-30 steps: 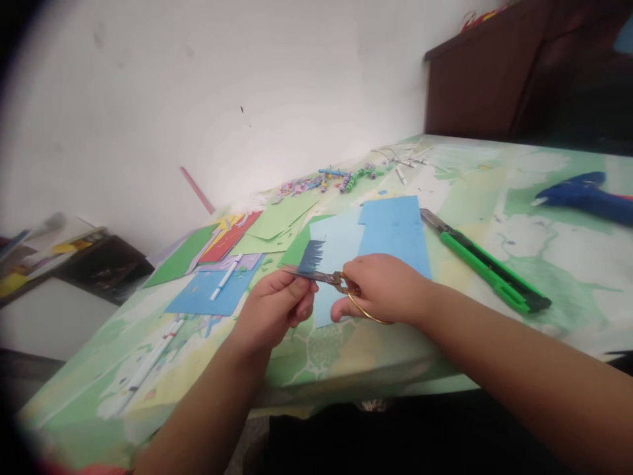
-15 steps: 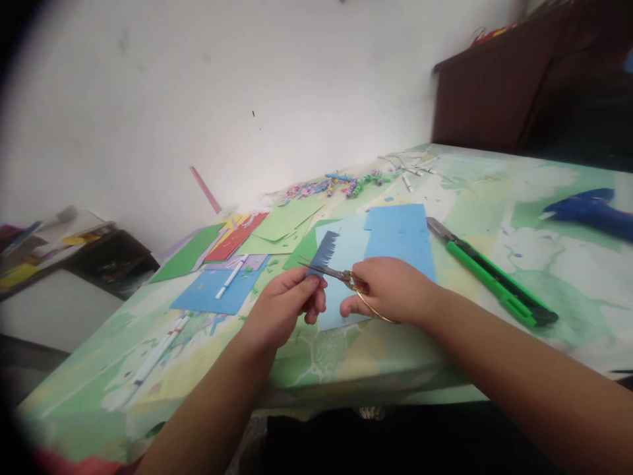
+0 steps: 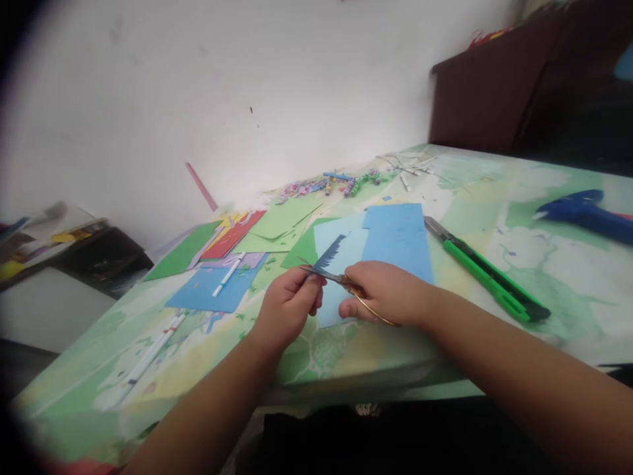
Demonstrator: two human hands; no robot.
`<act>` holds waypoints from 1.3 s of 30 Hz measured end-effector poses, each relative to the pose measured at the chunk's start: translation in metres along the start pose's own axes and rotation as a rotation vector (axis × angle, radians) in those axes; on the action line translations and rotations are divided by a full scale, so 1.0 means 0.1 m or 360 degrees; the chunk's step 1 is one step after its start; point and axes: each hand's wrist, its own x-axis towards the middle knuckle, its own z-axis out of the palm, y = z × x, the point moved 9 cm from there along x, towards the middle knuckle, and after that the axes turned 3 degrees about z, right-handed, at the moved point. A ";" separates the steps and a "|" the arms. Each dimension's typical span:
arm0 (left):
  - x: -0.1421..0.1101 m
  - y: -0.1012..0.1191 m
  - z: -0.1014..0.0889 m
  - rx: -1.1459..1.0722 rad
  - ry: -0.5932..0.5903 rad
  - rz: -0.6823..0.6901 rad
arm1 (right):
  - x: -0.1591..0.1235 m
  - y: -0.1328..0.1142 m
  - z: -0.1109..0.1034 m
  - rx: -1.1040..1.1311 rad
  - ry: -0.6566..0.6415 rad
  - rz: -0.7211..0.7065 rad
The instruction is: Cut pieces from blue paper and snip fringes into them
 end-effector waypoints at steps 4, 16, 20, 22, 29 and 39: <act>0.00 0.01 0.01 -0.0065 -0.0028 -0.0024 | -0.01 -0.07 -0.02 0.0075 0.0018 -0.0070; -0.01 0.03 0.03 -0.0131 -0.0082 -0.0035 | -0.04 -0.15 -0.02 0.0198 0.0010 -0.0185; -0.01 0.01 0.02 -0.0156 -0.0062 -0.0082 | -0.02 -0.13 0.00 0.0200 0.0000 -0.0170; -0.01 0.00 0.02 -0.0181 -0.0048 -0.0111 | -0.01 -0.12 0.01 0.0194 0.0000 -0.0141; 0.00 -0.04 0.06 -0.0399 -0.0093 -0.0178 | 0.01 -0.04 0.05 0.0159 -0.0002 -0.0049; 0.02 -0.05 0.21 -0.1238 -0.0324 -0.0095 | -0.02 -0.07 -0.08 0.0023 0.0143 -0.0004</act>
